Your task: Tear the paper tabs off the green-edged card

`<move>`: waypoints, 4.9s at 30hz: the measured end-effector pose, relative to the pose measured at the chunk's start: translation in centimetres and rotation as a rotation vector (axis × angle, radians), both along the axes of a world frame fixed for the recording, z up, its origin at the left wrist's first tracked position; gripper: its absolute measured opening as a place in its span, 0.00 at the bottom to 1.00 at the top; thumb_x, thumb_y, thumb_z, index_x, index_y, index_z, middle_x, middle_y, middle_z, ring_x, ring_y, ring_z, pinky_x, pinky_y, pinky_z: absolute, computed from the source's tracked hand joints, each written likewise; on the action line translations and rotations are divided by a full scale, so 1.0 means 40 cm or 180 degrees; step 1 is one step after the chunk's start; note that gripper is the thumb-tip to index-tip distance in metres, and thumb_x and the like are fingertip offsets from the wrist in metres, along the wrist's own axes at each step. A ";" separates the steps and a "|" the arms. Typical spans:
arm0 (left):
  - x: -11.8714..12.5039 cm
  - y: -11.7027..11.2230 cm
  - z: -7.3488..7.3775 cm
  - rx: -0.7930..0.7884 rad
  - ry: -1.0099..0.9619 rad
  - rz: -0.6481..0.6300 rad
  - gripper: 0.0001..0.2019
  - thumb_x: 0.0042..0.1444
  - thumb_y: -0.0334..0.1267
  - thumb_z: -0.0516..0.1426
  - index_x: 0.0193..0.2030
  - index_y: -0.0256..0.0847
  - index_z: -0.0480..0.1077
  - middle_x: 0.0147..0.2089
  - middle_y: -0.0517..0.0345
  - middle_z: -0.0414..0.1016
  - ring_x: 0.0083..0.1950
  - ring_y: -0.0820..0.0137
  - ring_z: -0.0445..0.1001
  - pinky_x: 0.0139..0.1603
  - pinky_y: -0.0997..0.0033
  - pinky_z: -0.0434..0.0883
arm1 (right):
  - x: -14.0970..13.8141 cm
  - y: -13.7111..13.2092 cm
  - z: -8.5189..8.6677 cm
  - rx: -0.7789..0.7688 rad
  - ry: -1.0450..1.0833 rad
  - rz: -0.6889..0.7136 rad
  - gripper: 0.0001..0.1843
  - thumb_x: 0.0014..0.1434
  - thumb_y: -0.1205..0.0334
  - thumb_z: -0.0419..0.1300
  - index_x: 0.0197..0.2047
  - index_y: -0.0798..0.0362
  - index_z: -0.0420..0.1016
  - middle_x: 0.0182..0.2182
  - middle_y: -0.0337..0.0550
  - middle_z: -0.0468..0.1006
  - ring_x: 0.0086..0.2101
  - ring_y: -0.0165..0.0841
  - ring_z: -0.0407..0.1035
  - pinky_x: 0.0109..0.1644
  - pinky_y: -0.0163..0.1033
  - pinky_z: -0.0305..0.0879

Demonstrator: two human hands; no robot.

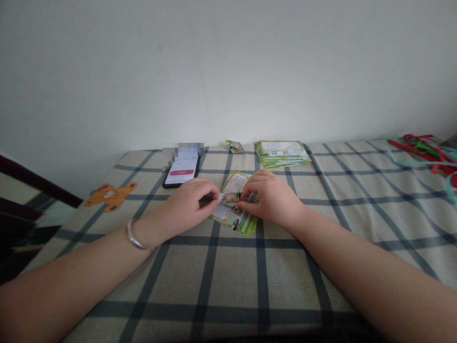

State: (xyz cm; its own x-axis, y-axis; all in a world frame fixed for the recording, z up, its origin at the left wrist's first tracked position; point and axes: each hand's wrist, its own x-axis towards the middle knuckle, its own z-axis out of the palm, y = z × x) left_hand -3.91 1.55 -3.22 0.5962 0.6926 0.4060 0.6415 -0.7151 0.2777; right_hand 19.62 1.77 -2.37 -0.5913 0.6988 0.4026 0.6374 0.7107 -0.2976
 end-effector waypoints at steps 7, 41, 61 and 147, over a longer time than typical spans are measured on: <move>0.004 -0.010 0.010 0.0170 0.0341 -0.0131 0.04 0.59 0.35 0.56 0.40 0.39 0.68 0.43 0.55 0.72 0.48 0.63 0.68 0.51 0.59 0.66 | -0.007 0.008 -0.006 -0.0249 0.0198 0.0016 0.07 0.55 0.58 0.66 0.29 0.51 0.78 0.31 0.40 0.80 0.36 0.34 0.70 0.44 0.42 0.64; 0.015 -0.007 -0.003 0.0351 0.0614 0.0525 0.13 0.56 0.47 0.60 0.29 0.40 0.68 0.31 0.57 0.70 0.39 0.63 0.66 0.38 0.63 0.62 | -0.035 0.010 -0.023 0.0058 -0.0561 -0.0643 0.17 0.56 0.46 0.63 0.24 0.50 0.74 0.28 0.39 0.75 0.34 0.36 0.65 0.43 0.44 0.52; 0.014 -0.014 -0.004 0.0499 0.0835 0.0626 0.10 0.56 0.44 0.61 0.31 0.41 0.68 0.33 0.58 0.71 0.40 0.62 0.66 0.38 0.63 0.59 | -0.041 0.018 -0.026 -0.0139 -0.0573 -0.1042 0.22 0.51 0.41 0.65 0.22 0.50 0.69 0.24 0.38 0.75 0.32 0.37 0.65 0.38 0.42 0.51; -0.032 -0.043 0.065 0.0487 0.1706 -0.0587 0.08 0.58 0.28 0.54 0.37 0.39 0.75 0.35 0.56 0.74 0.42 0.66 0.72 0.44 0.63 0.71 | 0.027 -0.018 0.019 0.0066 -0.0939 0.0635 0.12 0.58 0.71 0.56 0.39 0.50 0.80 0.36 0.41 0.80 0.34 0.31 0.73 0.36 0.36 0.65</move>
State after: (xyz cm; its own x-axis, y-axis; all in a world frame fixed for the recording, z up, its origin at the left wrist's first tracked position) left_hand -5.19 -0.18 -0.61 0.8510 0.5151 0.1019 0.5251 -0.8346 -0.1663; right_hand 20.71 1.06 -1.61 -0.8082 0.5513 0.2070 0.5418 0.8339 -0.1054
